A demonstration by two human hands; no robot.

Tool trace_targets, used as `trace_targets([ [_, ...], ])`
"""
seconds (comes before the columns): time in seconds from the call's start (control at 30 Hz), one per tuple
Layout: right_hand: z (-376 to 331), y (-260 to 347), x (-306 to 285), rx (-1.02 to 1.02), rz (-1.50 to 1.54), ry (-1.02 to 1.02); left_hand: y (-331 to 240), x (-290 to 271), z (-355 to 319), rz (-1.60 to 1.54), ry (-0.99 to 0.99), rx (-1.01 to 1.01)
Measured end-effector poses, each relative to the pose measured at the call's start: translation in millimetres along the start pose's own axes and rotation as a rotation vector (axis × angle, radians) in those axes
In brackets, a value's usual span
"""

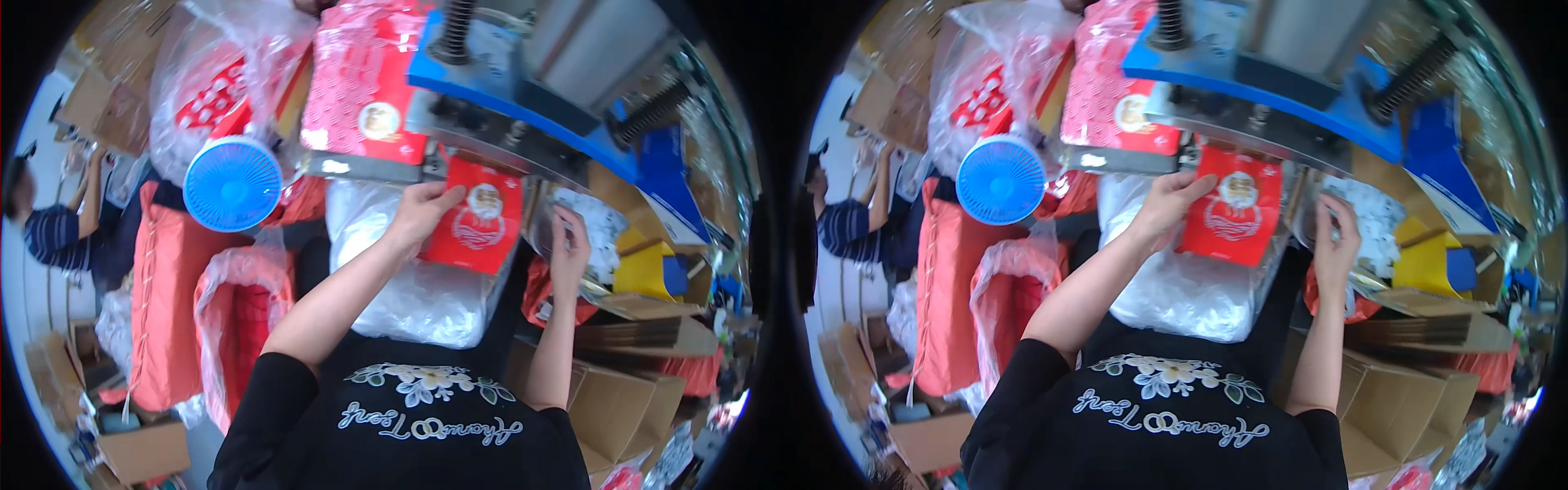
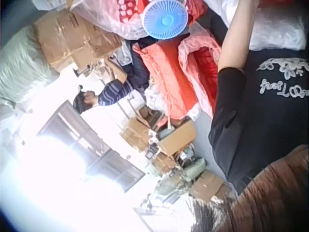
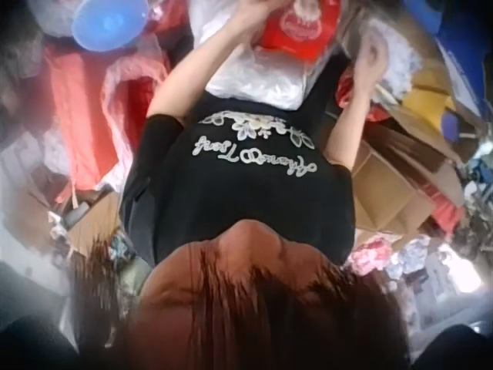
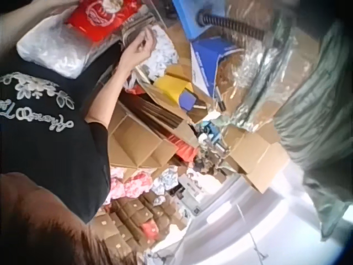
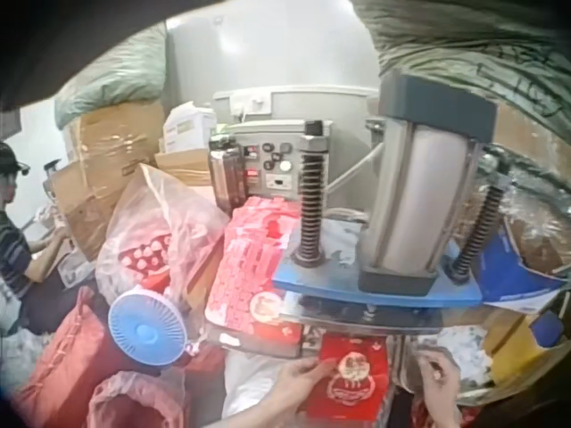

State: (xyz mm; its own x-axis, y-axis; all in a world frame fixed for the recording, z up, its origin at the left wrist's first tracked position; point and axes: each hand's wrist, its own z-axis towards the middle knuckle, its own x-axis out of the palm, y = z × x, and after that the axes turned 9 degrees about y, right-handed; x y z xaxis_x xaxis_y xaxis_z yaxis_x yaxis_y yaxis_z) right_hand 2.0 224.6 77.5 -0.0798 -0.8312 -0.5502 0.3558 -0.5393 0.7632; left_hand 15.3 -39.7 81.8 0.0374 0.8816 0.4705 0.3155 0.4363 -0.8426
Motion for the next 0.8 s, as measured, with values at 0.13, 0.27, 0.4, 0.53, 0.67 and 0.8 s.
trace_targets([
  [0.13,-7,-6,8,-0.03,-0.133,-0.05,-11,-55,-50,0.272,0.14,0.0],
  [0.27,-4,-29,11,-0.03,-0.174,-0.007,-25,-128,-171,0.336,-0.022,-0.241],
  [0.4,-7,-65,4,0.109,-0.004,-0.003,0,-183,-311,0.308,-0.098,-0.556],
  [0.53,-5,-49,2,0.053,-0.096,0.004,16,-196,-434,0.099,-0.176,-0.866],
  [0.67,7,-64,0,-0.086,-0.213,0.053,63,-197,-539,-0.098,-0.438,-1.205],
  [0.8,7,-59,2,-0.13,-0.274,0.111,136,-168,-599,-0.132,-0.429,-1.164],
])
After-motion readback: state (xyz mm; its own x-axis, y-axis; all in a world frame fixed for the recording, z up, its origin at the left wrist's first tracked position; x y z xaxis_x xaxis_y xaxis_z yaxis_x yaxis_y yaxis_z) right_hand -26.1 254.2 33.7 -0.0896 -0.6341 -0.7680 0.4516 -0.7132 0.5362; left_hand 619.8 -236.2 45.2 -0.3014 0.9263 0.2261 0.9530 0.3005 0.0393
